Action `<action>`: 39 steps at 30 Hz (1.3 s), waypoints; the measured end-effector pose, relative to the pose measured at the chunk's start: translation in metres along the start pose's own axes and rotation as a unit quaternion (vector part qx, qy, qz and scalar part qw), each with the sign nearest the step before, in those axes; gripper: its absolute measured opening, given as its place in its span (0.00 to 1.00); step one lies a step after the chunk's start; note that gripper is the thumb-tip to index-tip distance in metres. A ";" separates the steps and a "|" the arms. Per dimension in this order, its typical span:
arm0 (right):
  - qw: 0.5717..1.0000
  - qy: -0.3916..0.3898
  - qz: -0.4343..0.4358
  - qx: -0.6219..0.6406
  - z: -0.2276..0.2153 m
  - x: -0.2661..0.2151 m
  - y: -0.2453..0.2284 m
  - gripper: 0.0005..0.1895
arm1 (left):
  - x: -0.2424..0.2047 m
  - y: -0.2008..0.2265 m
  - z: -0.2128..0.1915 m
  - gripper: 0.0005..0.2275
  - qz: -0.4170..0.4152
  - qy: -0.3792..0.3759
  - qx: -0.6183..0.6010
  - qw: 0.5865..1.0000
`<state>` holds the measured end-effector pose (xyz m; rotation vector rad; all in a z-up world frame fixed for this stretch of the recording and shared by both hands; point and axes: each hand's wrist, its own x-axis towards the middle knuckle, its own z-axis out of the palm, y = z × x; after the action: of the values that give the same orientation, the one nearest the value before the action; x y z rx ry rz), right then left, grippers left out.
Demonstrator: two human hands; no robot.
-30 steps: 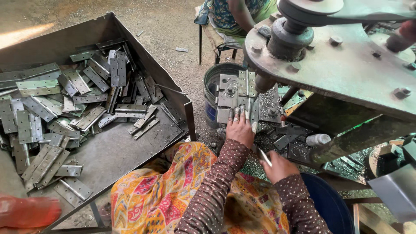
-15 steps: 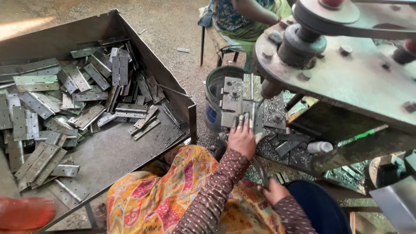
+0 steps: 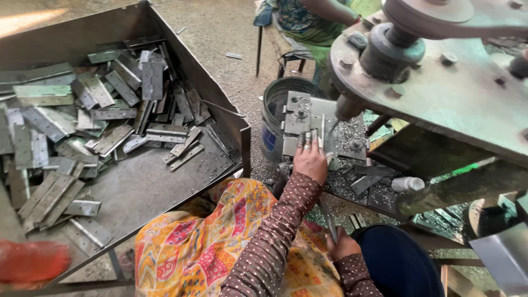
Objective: The person repeatedly picks metal hinge pieces from a bin, places them under a punch press, and activates the press to create holes. Processed pieces are dropped into a bucket below. The person uses a metal rod to assist in handling the parts.
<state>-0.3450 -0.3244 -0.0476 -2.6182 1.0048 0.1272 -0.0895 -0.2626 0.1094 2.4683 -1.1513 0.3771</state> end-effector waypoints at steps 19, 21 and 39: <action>0.997 -0.052 0.044 -0.029 -0.031 -0.009 -0.036 0.26 | 0.026 -0.002 -0.012 0.13 -0.018 -0.127 -0.030 0.991; 0.998 -0.059 0.031 -0.006 -0.026 -0.009 -0.027 0.26 | 0.020 -0.001 -0.018 0.12 -0.012 -0.115 -0.001 0.993; 0.996 -0.048 -0.021 -0.071 0.004 0.018 0.003 0.32 | 0.064 -0.026 0.012 0.09 -0.003 -0.076 -0.024 0.997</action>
<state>-0.3337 -0.3363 -0.0555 -2.7297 0.9380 0.3211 -0.0284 -0.2953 0.1178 2.4926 -1.1974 0.1597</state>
